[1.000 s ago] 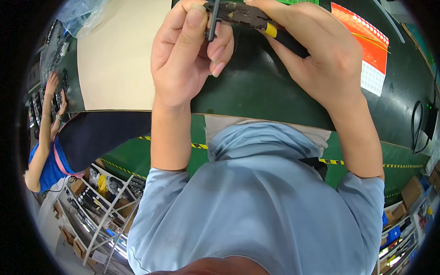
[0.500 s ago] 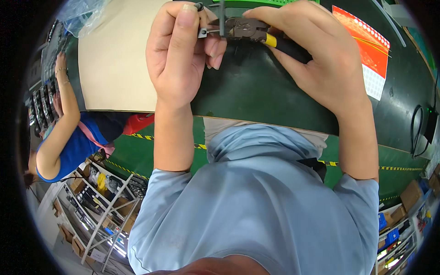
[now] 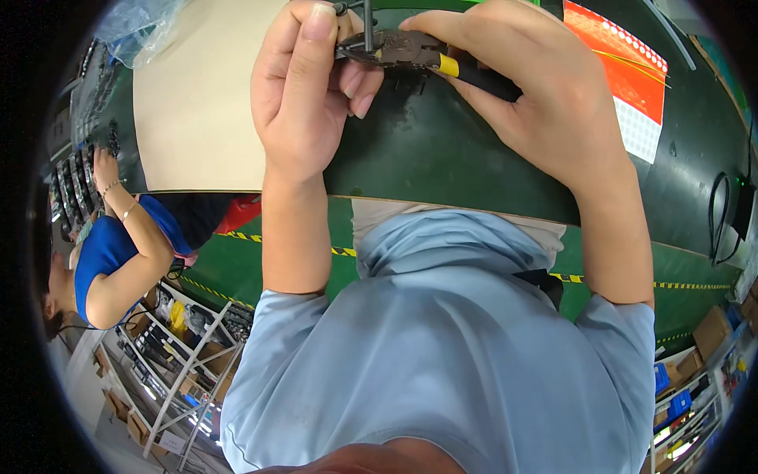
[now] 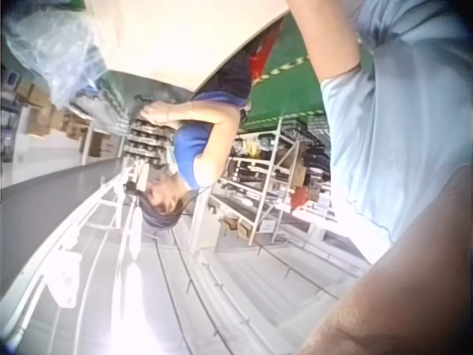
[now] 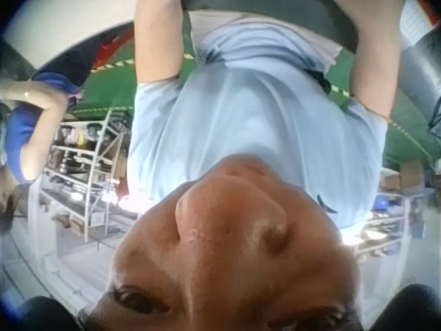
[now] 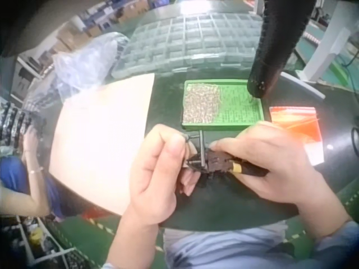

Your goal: Assembling small electronic components at a workbench using pliers and a hot air gun.

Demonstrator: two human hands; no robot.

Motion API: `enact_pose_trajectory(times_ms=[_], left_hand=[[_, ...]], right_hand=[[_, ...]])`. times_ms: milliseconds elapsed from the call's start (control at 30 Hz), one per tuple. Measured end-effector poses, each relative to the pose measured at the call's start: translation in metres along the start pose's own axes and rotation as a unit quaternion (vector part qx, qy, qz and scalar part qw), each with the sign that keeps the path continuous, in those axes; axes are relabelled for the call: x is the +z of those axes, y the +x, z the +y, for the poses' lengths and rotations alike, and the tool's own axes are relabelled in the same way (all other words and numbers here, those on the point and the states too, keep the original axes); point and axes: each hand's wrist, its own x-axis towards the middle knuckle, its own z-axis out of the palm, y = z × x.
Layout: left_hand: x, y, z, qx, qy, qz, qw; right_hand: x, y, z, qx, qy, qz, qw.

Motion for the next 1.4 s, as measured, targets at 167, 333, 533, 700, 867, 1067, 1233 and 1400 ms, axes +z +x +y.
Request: enact_pose_trajectory(times_ms=[167,333,533,700,867,1067,1233,1400], left_hand=[[0.001,0.002,0.002,-0.033,-0.017,-0.004,0.999],[0.004,0.001,0.007,-0.077,-0.035,0.024,0.996],[0.004,0.0,0.011,-0.112,-0.055,0.032,0.992],[0.003,0.0,0.006,-0.095,-0.044,0.032,0.994],[0.004,0.002,0.007,-0.086,-0.057,0.056,0.993],[0.04,0.024,0.05,-0.368,0.086,0.264,0.887],[0.026,0.01,0.04,-0.333,0.238,0.264,0.874],[0.031,0.019,0.057,-0.382,0.529,0.156,0.741]], right_hand=[[-0.001,0.002,0.001,0.0,-0.017,-0.008,1.0],[-0.003,0.004,0.0,-0.013,-0.037,-0.003,0.999],[0.001,0.005,-0.005,-0.012,-0.065,0.008,0.998],[0.006,-0.004,0.007,-0.057,-0.083,0.068,0.993],[-0.013,0.001,0.005,-0.011,-0.003,0.009,1.0],[-0.03,-0.001,0.022,-0.035,-0.037,0.062,0.997],[-0.018,-0.001,0.023,0.002,-0.044,0.038,0.998],[-0.008,-0.001,0.017,0.046,0.019,-0.018,0.999]])
